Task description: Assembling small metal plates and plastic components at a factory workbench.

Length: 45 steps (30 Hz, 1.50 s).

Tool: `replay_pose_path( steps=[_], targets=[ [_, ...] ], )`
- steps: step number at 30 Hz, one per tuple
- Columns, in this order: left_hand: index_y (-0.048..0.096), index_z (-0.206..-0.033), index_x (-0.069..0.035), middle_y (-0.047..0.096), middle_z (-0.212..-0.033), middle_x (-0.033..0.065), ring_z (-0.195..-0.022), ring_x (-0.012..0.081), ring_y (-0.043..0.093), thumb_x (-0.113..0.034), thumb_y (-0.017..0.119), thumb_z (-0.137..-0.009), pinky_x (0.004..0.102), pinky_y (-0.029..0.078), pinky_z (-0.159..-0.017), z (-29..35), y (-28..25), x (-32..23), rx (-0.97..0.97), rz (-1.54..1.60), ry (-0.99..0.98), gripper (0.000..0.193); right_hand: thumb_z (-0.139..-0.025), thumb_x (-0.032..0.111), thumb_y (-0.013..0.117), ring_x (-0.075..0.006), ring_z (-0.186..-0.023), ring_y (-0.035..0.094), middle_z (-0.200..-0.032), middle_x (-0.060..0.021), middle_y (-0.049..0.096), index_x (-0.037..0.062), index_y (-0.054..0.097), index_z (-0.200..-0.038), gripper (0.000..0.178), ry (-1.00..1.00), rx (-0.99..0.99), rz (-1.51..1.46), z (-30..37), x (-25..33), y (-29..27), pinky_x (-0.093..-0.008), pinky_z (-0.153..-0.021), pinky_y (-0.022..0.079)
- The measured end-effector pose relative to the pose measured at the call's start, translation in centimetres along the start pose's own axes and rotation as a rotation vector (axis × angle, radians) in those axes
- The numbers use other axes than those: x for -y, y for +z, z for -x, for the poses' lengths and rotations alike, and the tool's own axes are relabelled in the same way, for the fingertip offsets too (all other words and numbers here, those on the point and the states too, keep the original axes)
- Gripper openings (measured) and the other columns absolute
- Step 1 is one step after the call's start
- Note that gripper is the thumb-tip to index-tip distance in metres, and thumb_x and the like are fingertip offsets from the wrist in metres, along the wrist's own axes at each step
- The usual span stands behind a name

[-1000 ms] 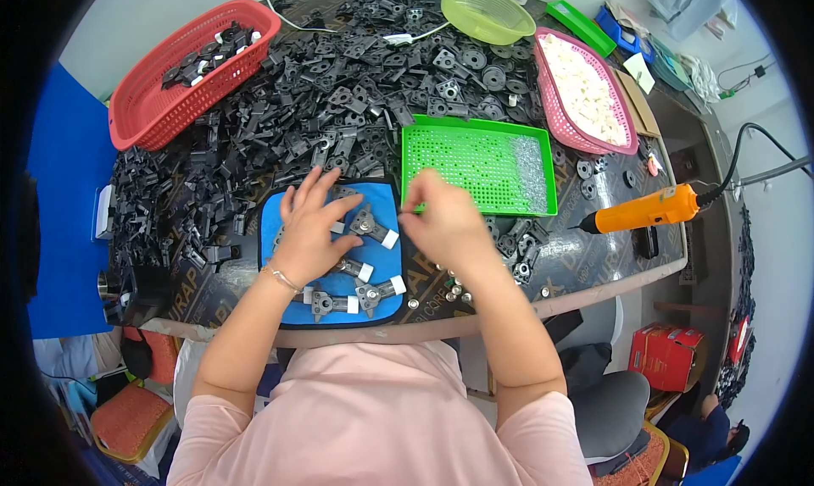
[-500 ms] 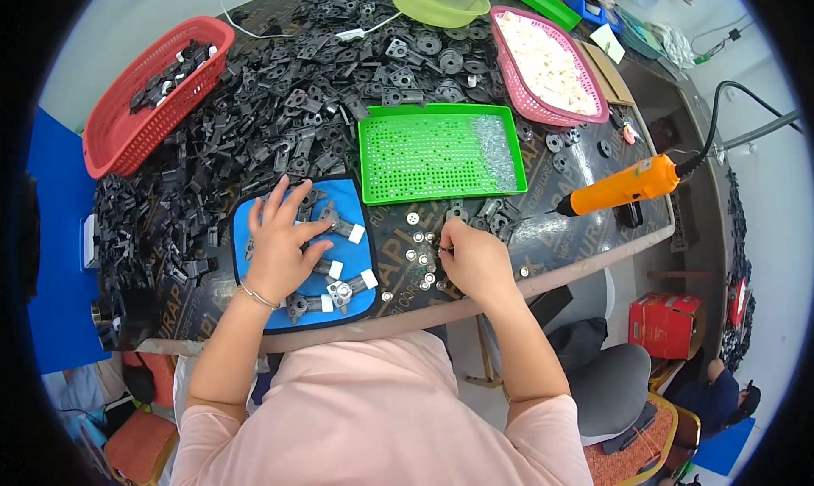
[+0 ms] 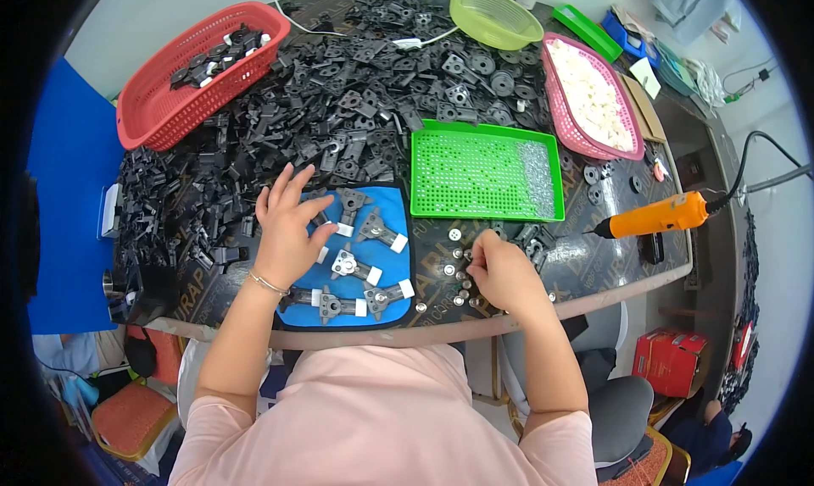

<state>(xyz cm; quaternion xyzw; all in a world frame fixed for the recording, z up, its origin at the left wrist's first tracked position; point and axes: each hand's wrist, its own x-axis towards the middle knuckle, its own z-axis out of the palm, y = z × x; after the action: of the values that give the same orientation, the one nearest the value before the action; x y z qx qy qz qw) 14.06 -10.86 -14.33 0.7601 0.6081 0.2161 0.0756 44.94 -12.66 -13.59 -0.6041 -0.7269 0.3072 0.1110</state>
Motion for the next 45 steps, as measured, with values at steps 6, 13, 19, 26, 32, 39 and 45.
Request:
replay_pose_path(
  steps=[6,13,19,26,32,39,45],
  targets=[
    [0.066,-0.11,-0.017,0.039,-0.142,0.0123,-0.137,0.0327,0.026,-0.02,0.079,-0.063,0.0539,0.015,-0.108,-1.4,1.2,1.0,0.047,0.001,0.002,0.049,-0.078,0.005,0.066,-0.02,-0.069,0.06,-0.073,-0.0087,0.061,0.0019,0.048,-0.084,0.019,-0.26,0.059,-0.203,-7.8,7.8,1.3,-0.0315,-0.064,0.047],
    [0.068,-0.108,-0.022,0.035,-0.144,0.0124,-0.138,0.0328,0.021,-0.021,0.083,-0.059,0.0597,0.015,-0.106,-2.7,1.9,0.9,0.152,0.029,0.005,0.052,-0.067,0.008,0.07,-0.0307,-0.069,0.062,-0.072,-0.0147,0.063,0.0009,0.053,-0.078,0.021,-0.264,0.086,-0.091,-14.4,10.3,5.0,-0.0371,-0.061,0.048],
    [0.068,-0.109,-0.023,0.032,-0.146,0.0117,-0.139,0.0335,0.019,-0.021,0.084,-0.057,0.0578,0.011,-0.108,-2.6,1.9,1.4,0.165,0.076,-0.024,0.054,-0.062,0.007,0.07,-0.0323,-0.066,0.062,-0.069,-0.0158,0.062,0.0006,0.054,-0.076,0.022,-0.241,-0.003,0.007,-14.9,10.7,5.7,-0.0378,-0.061,0.049],
    [0.069,-0.104,-0.021,0.033,-0.144,0.012,-0.138,0.0328,0.02,-0.019,0.084,-0.057,0.0601,0.014,-0.106,-2.4,1.9,0.9,0.112,0.073,-0.02,0.049,-0.062,0.006,0.071,-0.0276,-0.067,0.063,-0.069,-0.0133,0.062,0.0014,0.053,-0.079,0.025,-0.198,0.069,0.002,-15.1,10.7,5.5,-0.0364,-0.062,0.049],
    [0.069,-0.105,-0.02,0.033,-0.145,0.0131,-0.138,0.0331,0.021,-0.021,0.083,-0.059,0.0595,0.013,-0.107,-2.3,2.1,0.7,0.112,0.059,-0.007,0.048,-0.066,0.005,0.073,-0.0223,-0.064,0.061,-0.07,-0.0089,0.063,0.0026,0.051,-0.08,0.026,-0.19,-0.075,-0.102,-10.6,10.1,0.3,-0.0348,-0.06,0.048],
    [0.067,-0.111,-0.019,0.038,-0.143,0.0126,-0.138,0.0326,0.023,-0.023,0.079,-0.066,0.0581,0.013,-0.107,-1.9,1.2,0.9,0.049,0.082,-0.03,0.047,-0.071,0.005,0.07,-0.0246,-0.069,0.063,-0.071,-0.0079,0.064,0.0035,0.053,-0.079,0.019,0.001,0.003,0.112,-1.2,0.4,-2.7,-0.0379,-0.06,0.046],
    [0.066,-0.112,-0.019,0.038,-0.144,0.0092,-0.138,0.0315,0.025,-0.021,0.078,-0.067,0.0547,0.015,-0.108,-1.3,0.9,-0.4,0.026,0.097,0.001,0.047,-0.071,0.011,0.071,-0.0338,-0.074,0.061,-0.074,-0.0115,0.063,0.0069,0.053,-0.085,0.023,0.109,-0.07,0.318,0.5,-0.5,-0.9,-0.044,-0.064,0.047]
  ],
)
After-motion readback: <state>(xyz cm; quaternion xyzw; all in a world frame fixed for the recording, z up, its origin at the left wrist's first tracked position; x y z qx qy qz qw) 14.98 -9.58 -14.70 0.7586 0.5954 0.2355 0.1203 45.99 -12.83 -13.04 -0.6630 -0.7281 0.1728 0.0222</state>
